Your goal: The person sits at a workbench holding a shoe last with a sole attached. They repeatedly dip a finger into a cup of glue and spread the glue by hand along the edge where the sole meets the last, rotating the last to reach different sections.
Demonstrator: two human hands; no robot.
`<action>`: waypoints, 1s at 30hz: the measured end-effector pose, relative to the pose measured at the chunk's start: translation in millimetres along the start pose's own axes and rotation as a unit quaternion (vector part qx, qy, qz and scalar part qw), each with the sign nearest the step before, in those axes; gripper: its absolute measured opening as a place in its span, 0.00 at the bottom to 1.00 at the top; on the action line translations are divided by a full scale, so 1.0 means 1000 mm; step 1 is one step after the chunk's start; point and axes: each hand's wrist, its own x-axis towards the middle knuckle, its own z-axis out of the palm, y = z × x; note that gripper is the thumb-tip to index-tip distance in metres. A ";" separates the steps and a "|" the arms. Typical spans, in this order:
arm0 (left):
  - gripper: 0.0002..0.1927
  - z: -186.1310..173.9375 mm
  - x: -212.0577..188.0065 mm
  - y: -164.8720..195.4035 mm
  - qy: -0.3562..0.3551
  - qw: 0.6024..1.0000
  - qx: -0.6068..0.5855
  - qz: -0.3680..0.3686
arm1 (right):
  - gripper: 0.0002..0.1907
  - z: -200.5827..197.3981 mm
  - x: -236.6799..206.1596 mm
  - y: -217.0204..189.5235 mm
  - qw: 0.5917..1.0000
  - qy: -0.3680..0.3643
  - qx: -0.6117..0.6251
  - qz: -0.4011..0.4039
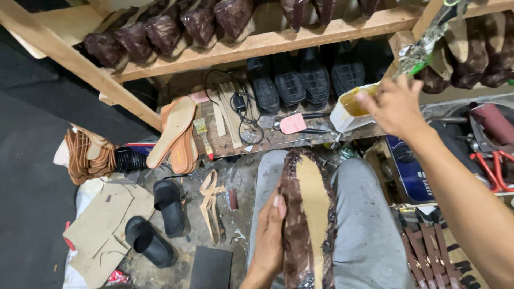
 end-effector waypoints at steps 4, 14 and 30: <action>0.33 0.012 0.004 0.033 -0.032 0.998 0.002 0.051 | 0.30 -0.061 -0.031 -0.037 0.993 0.050 0.107 -0.004; 0.32 0.034 -0.008 0.077 -0.084 0.991 0.014 0.106 | 0.42 -0.172 -0.139 -0.167 0.896 0.090 0.419 -0.116; 0.36 0.031 -0.021 0.086 -0.124 0.987 -0.001 0.100 | 0.33 -0.174 -0.137 -0.154 0.920 0.275 0.190 -0.204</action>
